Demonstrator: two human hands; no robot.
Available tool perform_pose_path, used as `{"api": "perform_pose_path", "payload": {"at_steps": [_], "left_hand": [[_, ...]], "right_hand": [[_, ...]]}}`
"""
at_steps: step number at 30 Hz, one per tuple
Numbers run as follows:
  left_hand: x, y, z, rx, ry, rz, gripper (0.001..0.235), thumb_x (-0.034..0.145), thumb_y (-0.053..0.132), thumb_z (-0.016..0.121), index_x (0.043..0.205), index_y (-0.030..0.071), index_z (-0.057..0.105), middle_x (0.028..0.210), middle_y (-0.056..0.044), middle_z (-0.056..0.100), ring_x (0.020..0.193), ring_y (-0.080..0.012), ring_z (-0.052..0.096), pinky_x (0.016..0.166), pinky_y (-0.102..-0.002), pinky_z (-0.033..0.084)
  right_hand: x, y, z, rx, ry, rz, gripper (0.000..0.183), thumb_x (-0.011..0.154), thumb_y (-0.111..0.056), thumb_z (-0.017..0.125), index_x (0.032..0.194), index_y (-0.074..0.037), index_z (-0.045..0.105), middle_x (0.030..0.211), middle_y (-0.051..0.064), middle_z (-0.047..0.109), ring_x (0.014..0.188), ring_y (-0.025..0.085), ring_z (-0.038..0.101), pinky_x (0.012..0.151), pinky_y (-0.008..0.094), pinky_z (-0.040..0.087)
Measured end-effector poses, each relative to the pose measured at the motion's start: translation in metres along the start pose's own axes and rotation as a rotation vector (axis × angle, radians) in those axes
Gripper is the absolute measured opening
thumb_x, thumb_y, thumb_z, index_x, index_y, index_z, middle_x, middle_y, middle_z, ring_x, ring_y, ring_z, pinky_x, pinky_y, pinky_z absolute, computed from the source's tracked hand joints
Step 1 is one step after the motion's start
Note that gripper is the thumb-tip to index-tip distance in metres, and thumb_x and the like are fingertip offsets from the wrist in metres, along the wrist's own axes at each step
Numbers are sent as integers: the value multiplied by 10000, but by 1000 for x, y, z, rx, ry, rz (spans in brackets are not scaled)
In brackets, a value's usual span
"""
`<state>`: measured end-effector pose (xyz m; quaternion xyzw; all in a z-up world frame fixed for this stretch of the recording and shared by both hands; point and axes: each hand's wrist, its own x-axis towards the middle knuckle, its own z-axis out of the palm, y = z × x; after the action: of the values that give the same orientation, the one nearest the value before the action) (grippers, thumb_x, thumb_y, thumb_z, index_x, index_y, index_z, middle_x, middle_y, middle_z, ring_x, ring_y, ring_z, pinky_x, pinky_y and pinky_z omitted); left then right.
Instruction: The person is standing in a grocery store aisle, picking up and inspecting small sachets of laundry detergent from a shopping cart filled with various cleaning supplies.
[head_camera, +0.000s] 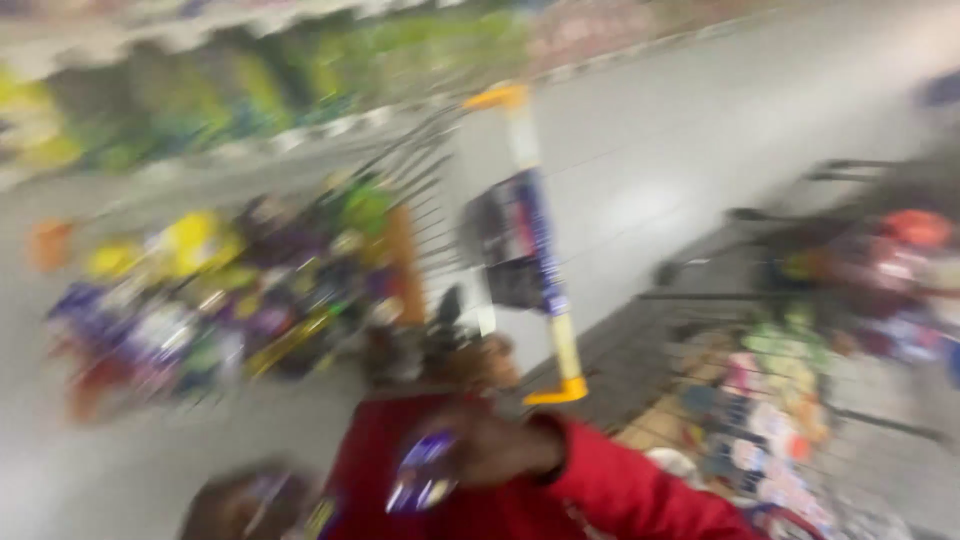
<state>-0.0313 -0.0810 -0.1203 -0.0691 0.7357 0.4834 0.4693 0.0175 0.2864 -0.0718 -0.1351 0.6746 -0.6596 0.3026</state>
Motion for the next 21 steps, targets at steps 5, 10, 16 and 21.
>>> {"api": "perform_pose_path", "payload": {"at_steps": [5, 10, 16, 21], "left_hand": [[6, 69, 25, -313, 203, 135, 244, 936, 262, 883, 1005, 33, 927, 834, -85, 867, 762, -171, 764, 698, -348, 599], [7, 79, 33, -368, 215, 261, 423, 1030, 467, 775, 763, 148, 700, 640, 4, 620, 585, -145, 543, 585, -352, 426], [9, 89, 44, -424, 325, 182, 435, 969, 475, 771, 937, 53, 870, 815, -112, 887, 742, -242, 839, 690, -365, 627], [15, 88, 57, -516, 342, 298, 396, 1005, 492, 769, 852, 128, 742, 754, -29, 734, 708, -188, 682, 671, -388, 527]], "right_hand": [[12, -1, -20, -386, 372, -249, 150, 1045, -247, 832, 1132, -125, 828, 970, 23, 811, 876, 208, 765, 805, 369, 564], [24, -45, -24, 100, 427, 221, 414, 1100, -391, 688, 889, -90, 879, 793, 17, 808, 738, 191, 707, 768, 357, 542], [26, -24, -18, 40, 564, 368, 292, 1067, -369, 730, 1160, -105, 814, 915, 36, 774, 885, 222, 708, 837, 385, 557], [41, -23, -6, 51, 575, 274, 256, 1033, -349, 782, 1091, -100, 790, 940, 46, 798, 849, 209, 731, 741, 363, 578]]}}
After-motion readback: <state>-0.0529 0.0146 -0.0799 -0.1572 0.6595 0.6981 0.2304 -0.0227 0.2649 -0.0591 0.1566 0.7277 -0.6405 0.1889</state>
